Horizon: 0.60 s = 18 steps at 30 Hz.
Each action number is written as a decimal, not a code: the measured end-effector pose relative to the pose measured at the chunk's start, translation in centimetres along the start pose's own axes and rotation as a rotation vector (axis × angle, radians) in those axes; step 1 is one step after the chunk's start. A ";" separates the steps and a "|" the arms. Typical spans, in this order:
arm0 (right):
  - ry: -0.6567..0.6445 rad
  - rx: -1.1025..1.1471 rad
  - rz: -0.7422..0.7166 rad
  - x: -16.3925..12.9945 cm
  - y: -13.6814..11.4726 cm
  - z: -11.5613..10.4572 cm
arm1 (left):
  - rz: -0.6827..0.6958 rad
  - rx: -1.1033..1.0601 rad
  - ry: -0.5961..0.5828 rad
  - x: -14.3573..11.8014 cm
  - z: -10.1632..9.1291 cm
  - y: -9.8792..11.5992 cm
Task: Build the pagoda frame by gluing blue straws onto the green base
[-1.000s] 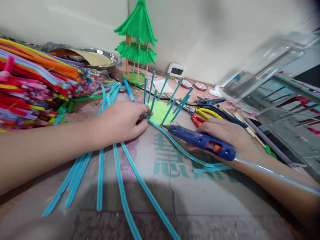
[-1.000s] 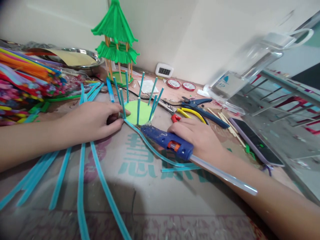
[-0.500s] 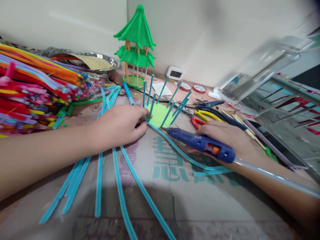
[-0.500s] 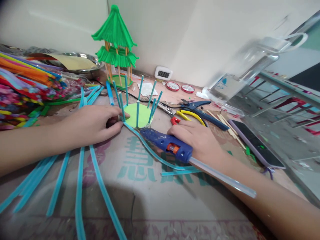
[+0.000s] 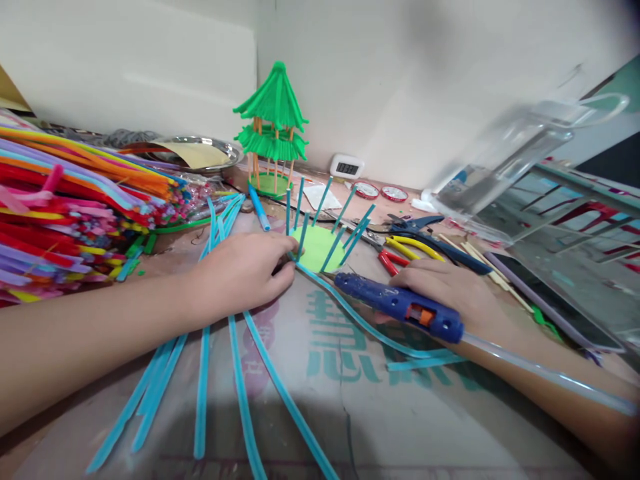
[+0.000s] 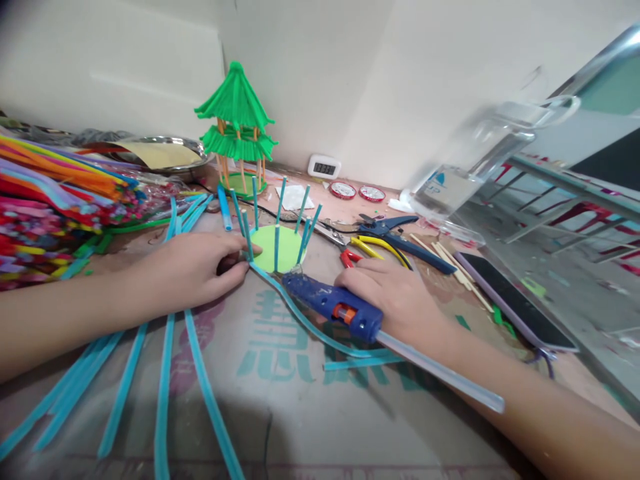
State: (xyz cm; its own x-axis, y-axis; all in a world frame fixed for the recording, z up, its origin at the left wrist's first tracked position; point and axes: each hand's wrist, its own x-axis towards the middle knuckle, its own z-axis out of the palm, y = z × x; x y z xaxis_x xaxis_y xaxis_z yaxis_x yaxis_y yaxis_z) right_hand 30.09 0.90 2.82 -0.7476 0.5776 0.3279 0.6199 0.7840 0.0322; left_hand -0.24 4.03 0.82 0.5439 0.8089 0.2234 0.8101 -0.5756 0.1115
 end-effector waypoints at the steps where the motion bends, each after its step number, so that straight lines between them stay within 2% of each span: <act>1: 0.000 0.003 0.004 0.0 0.0 0.0 | 0.002 0.000 0.001 0.0 0.0 0.0; 4: 0.011 0.018 0.017 0.0 -0.1 -0.2 | 0.007 -0.008 -0.003 0.0 0.0 0.0; 9: -0.111 -0.025 0.047 0.5 -0.5 -1.1 | 0.016 -0.007 0.006 0.0 -0.1 0.0; 14: -0.092 -0.024 0.064 0.9 -1.0 -1.4 | 0.022 -0.001 -0.001 0.0 -0.2 0.0; 18: -0.045 0.145 0.138 0.7 -1.0 -1.6 | 0.025 0.007 0.017 0.0 -0.1 0.0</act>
State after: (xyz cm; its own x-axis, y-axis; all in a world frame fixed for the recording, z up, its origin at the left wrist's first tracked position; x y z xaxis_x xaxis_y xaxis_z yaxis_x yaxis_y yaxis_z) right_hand 29.33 0.18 4.52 -0.6698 0.6890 0.2768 0.6788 0.7193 -0.1479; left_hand -0.29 4.06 0.95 0.5604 0.7921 0.2421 0.7978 -0.5947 0.0989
